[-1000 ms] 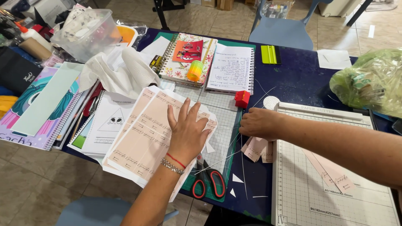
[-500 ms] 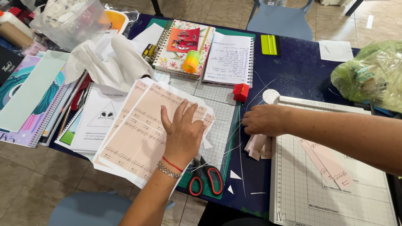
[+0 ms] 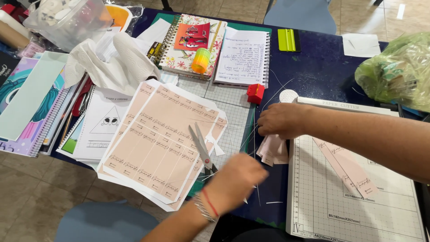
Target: Cutting printed paper into strips using a manual paper cutter
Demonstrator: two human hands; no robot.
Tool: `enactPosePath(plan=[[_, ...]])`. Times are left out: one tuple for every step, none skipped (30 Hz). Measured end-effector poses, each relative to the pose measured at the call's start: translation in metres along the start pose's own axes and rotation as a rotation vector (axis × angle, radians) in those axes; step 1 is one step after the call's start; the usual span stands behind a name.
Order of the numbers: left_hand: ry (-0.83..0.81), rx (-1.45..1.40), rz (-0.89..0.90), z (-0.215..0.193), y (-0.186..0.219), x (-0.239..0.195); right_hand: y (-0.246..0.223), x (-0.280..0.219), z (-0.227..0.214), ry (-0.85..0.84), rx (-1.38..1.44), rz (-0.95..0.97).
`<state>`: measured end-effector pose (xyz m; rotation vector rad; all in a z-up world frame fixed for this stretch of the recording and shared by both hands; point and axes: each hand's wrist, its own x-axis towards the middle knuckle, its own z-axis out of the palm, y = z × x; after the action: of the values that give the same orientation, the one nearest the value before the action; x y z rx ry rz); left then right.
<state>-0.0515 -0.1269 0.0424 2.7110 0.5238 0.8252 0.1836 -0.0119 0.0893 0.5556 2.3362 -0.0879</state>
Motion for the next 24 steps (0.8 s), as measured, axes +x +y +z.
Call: enactPosePath(plan=[[-0.099, -0.014, 0.029, 0.009, 0.016, 0.004, 0.002, 0.003, 0.002, 0.048, 0.022, 0.018], [-0.196, -0.028, 0.059, 0.017, 0.031, 0.010, 0.005, 0.006, 0.002, 0.095, 0.042, 0.037], [-0.200, -0.026, 0.060, 0.026, 0.035, 0.010, 0.005, 0.007, 0.000, 0.098, 0.044, 0.038], [-0.167, 0.181, 0.048, 0.036, 0.040, 0.009, 0.004, 0.008, -0.002, 0.078, 0.035, 0.059], [-0.133, 0.388, 0.038, 0.045, 0.044, 0.008, 0.003, 0.010, -0.005, 0.057, 0.027, 0.081], [-0.135, 0.391, 0.041, 0.046, 0.043, 0.008, 0.004, 0.009, -0.004, 0.061, 0.028, 0.083], [-0.168, 0.425, 0.018, 0.047, 0.042, 0.009, 0.004, 0.008, -0.004, 0.063, 0.043, 0.083], [-0.200, 0.459, -0.003, 0.049, 0.040, 0.009, 0.004, 0.007, -0.003, 0.063, 0.059, 0.084], [-0.202, 0.461, 0.001, 0.041, 0.042, 0.010, 0.005, 0.005, 0.000, 0.066, 0.061, 0.088], [-0.242, 0.538, -0.012, 0.033, 0.044, 0.010, 0.005, 0.002, 0.003, 0.070, 0.094, 0.085], [-0.282, 0.615, -0.024, 0.026, 0.046, 0.011, 0.006, 0.000, 0.006, 0.075, 0.128, 0.083], [-0.285, 0.613, -0.024, 0.025, 0.045, 0.005, 0.004, -0.002, 0.007, 0.076, 0.132, 0.082], [-0.280, 0.657, -0.015, 0.024, 0.044, 0.000, 0.002, -0.004, 0.008, 0.068, 0.171, 0.096], [-0.277, 0.703, -0.006, 0.023, 0.043, -0.006, 0.000, -0.006, 0.008, 0.061, 0.211, 0.109], [-0.281, 0.702, -0.005, 0.023, 0.043, -0.009, -0.001, -0.005, 0.010, 0.063, 0.214, 0.108], [-0.252, 0.730, 0.005, 0.023, 0.043, -0.012, -0.003, -0.005, 0.012, 0.089, 0.236, 0.105], [-0.223, 0.758, 0.015, 0.022, 0.042, -0.015, -0.005, -0.005, 0.013, 0.115, 0.258, 0.103], [-0.226, 0.759, 0.018, 0.017, 0.044, -0.016, -0.007, -0.004, 0.012, 0.118, 0.261, 0.104], [-0.151, 0.674, 0.021, 0.012, 0.046, -0.016, -0.008, -0.004, 0.011, 0.102, 0.308, 0.124], [-0.076, 0.589, 0.025, 0.006, 0.047, -0.016, -0.009, -0.004, 0.010, 0.087, 0.354, 0.146], [-0.079, 0.591, 0.030, 0.000, 0.050, -0.014, -0.010, -0.003, 0.010, 0.091, 0.356, 0.149], [-0.003, 0.542, 0.023, -0.007, 0.053, -0.013, -0.011, -0.002, 0.009, 0.084, 0.312, 0.144], [0.073, 0.493, 0.015, -0.014, 0.056, -0.011, -0.011, 0.000, 0.009, 0.078, 0.268, 0.139], [0.069, 0.496, 0.023, -0.016, 0.056, -0.012, -0.012, 0.001, 0.009, 0.085, 0.271, 0.144]])
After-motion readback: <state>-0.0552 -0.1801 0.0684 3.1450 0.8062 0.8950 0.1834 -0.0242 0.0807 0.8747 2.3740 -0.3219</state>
